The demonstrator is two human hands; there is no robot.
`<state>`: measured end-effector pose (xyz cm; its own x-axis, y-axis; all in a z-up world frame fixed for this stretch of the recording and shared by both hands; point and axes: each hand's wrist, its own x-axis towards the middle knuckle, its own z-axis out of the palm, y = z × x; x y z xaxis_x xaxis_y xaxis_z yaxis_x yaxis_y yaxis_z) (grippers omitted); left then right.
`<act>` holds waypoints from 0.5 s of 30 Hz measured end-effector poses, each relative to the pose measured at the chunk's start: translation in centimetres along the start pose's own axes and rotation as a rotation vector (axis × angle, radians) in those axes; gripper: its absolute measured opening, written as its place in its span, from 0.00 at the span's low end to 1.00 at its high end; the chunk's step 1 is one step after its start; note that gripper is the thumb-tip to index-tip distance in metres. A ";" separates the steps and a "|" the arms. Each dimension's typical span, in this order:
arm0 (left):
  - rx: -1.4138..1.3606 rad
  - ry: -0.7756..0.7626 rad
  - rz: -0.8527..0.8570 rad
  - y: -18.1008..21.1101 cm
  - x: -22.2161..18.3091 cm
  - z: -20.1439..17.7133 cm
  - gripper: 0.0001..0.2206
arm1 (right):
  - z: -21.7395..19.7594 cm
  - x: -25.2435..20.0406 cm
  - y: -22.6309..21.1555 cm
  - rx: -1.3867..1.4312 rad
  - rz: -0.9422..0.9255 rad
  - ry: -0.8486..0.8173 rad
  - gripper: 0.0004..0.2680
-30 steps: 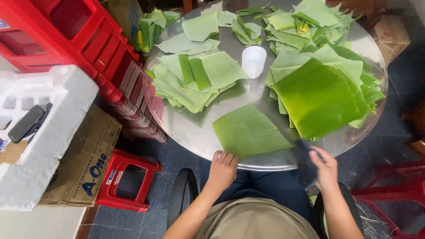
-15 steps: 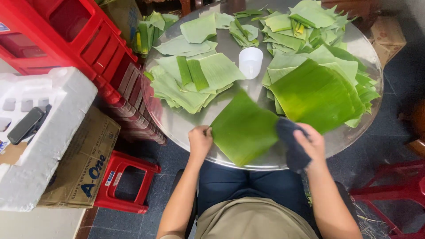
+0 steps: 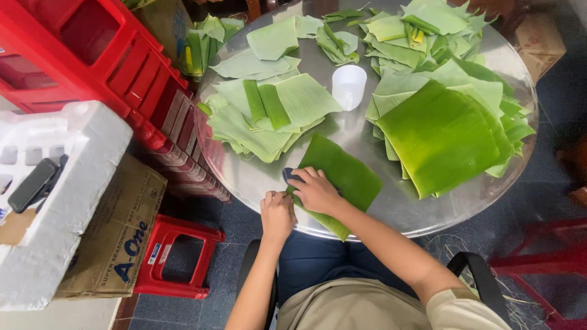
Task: Cleaning banana leaves with a cloth and stacking them on a table
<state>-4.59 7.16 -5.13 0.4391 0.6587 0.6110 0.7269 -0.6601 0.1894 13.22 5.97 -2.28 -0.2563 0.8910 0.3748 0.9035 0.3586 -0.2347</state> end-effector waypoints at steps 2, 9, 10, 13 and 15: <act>-0.002 -0.023 0.017 -0.2 0.3 -0.2 0.02 | 0.0 0.4 -0.1 0.058 -0.074 0.001 0.12; -0.016 -0.045 0.027 0.3 0.2 -1.8 0.05 | 2.9 2.1 8.1 -0.007 -0.084 0.144 0.10; -0.011 -0.045 0.025 0.2 0.1 -1.8 0.05 | 3.2 2.6 10.0 -0.003 -0.088 0.146 0.10; -0.035 -0.045 0.014 0.4 0.4 -1.8 0.06 | 4.0 3.6 13.8 -0.259 0.177 0.228 0.10; -0.053 -0.086 -0.015 0.4 0.7 -2.0 0.05 | 4.8 3.7 13.5 -0.244 0.228 0.162 0.12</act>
<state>-5.00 6.64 -3.06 0.4737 0.6954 0.5403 0.7057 -0.6668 0.2395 22.85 15.44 -8.43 0.0010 0.8778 0.4790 0.9915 0.0614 -0.1147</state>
